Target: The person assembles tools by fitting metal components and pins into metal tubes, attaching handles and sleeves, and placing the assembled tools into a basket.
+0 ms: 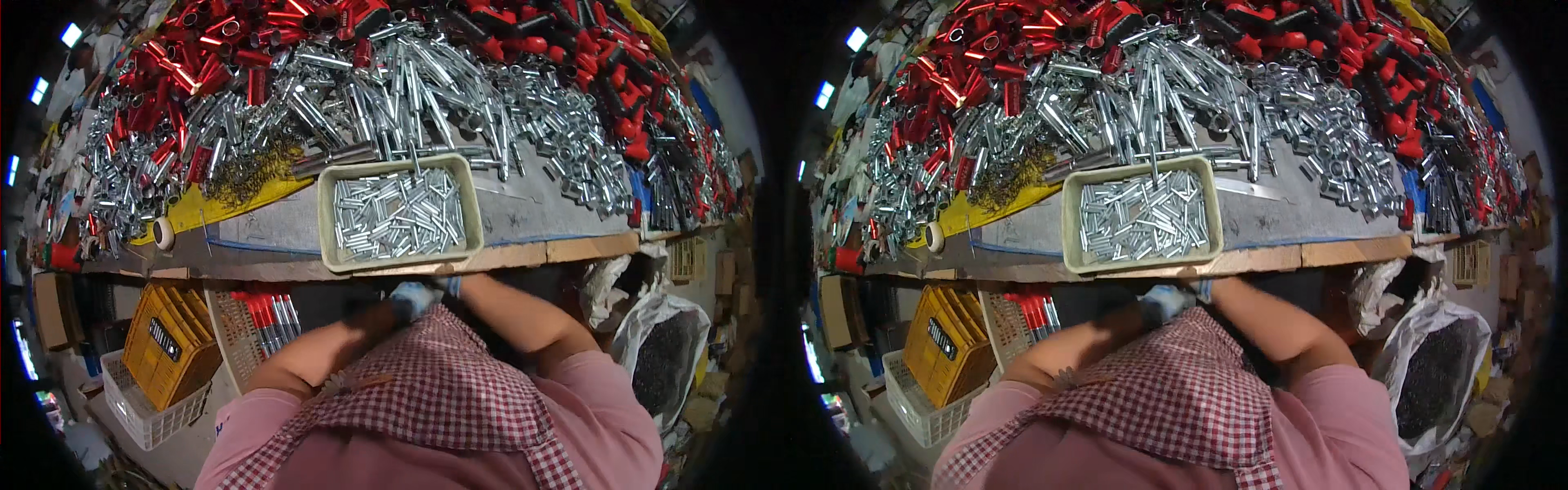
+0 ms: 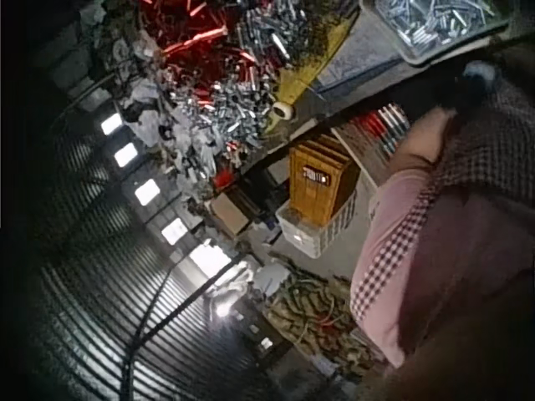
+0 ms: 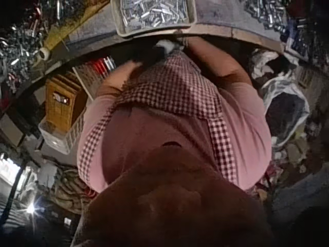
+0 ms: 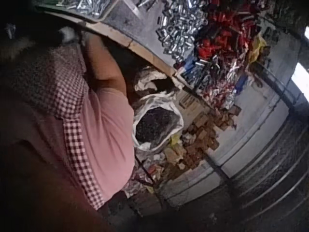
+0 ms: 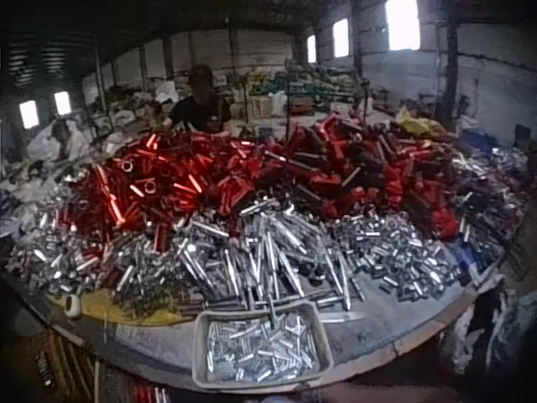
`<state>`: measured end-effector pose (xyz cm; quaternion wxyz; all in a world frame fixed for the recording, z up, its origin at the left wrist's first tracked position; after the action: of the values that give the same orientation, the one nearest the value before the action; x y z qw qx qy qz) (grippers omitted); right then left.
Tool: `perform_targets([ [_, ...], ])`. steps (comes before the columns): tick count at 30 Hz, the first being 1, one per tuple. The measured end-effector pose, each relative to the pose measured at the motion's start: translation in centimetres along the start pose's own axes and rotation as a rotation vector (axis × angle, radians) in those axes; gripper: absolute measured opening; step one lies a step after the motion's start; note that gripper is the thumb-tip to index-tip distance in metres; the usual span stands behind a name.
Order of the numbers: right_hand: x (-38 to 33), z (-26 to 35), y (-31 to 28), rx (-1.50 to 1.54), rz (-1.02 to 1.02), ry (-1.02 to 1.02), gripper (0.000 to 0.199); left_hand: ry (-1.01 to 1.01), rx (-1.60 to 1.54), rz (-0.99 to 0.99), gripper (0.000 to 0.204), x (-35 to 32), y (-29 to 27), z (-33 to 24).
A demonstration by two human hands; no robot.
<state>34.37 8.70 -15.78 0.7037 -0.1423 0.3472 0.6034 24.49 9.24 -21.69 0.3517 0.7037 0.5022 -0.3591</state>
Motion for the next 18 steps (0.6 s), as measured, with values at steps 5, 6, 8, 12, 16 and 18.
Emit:
perform_targets([
  [5,1.0,0.2,0.3,0.065,0.034,0.088,0.021,-0.462,0.002,-1.116,0.023,3.1,0.3,8.5],
  [6,0.4,-0.4,0.0,0.064,0.06,0.097,0.021,-0.549,-0.02,-1.348,0.023,5.1,2.1,7.4],
  [8,-1.2,-2.0,-2.2,0.047,0.134,0.13,0.022,-0.511,0.102,-1.339,0.025,5.7,0.6,5.4],
  [12,-0.3,-1.6,-2.0,0.089,0.146,0.19,0.024,-0.258,0.839,-1.082,0.032,3.5,1.6,3.7],
  [16,0.5,2.1,-3.4,0.118,0.177,0.269,0.027,0.492,1.577,0.334,0.048,-5.1,1.1,0.1],
  [18,0.0,1.1,-2.5,0.119,0.212,0.312,0.028,0.274,0.759,-0.142,0.048,-4.7,1.4,2.2],
])
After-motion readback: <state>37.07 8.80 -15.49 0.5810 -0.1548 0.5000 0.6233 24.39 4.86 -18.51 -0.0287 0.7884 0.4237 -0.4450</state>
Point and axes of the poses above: each hand's wrist, its own x-axis towards the middle knuckle, its own y-axis out of the palm, z = x × y, the point moved 1 cm from there along x, towards the middle knuckle, and after that the axes turned 4 degrees about -y, right-handed, at the moved point
